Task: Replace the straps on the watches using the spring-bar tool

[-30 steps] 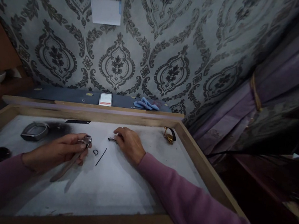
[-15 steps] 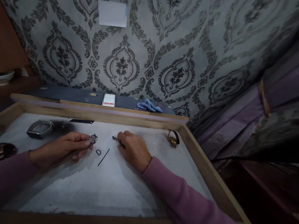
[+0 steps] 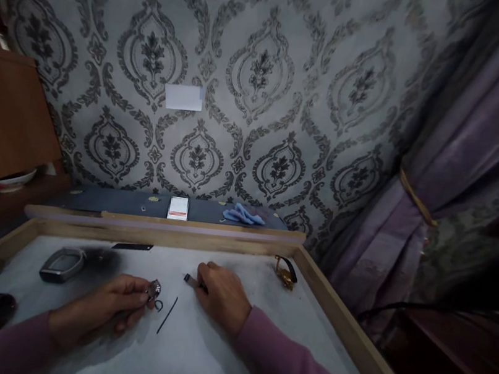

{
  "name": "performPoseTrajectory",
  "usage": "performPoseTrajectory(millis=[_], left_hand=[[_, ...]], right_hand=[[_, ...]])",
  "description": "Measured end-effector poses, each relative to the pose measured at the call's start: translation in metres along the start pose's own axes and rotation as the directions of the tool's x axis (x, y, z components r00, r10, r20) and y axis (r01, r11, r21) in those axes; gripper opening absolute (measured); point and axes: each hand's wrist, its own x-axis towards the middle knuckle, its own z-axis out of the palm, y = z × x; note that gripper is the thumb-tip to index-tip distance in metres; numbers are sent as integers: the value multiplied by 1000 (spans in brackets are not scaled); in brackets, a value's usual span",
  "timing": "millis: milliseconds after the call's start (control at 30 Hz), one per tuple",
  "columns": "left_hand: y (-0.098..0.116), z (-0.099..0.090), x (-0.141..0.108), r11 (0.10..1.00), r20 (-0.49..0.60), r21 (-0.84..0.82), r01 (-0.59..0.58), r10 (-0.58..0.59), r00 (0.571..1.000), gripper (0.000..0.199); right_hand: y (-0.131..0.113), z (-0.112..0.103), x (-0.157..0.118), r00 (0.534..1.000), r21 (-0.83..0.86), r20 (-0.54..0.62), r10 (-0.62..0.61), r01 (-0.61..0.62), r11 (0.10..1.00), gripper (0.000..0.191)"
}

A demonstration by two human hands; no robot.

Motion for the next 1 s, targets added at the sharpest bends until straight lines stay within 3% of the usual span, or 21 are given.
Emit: performPoseTrajectory(millis=[333,400,467,533,600,667,767,1000], left_hand=[[3,0,1,1000,-20,-5,-15,15,1000,39],[5,0,1,1000,-39,2,-9,9,999,40],[7,1,-1,1000,-67,16,3,-2,998,42],[9,1,-3,1000,-83,26,-14,16,996,40],[10,0,-5,1000,-67,11,-14,15,998,36],[11,0,-6,1000,-52,0,-14,14,999,33],[11,0,-7,1000,-28,-10,-6,6,1000,33],[11,1,-8,999,-8,-7,-51,51,999,32]], right_hand=[[2,4,1,1000,145,12,-24,22,989,16],[1,4,2,999,294,-14,-46,48,954,17],[0,5,4,999,546,-16,-43,45,836,17],[-3,7,4,999,664,9,-38,22,748,20],[-6,10,5,998,865,61,-12,-47,500,28],[-9,12,5,996,942,87,-31,-72,329,35],[-14,14,5,991,968,118,-56,-103,228,38],[-18,19,5,989,981,122,-81,-108,159,35]])
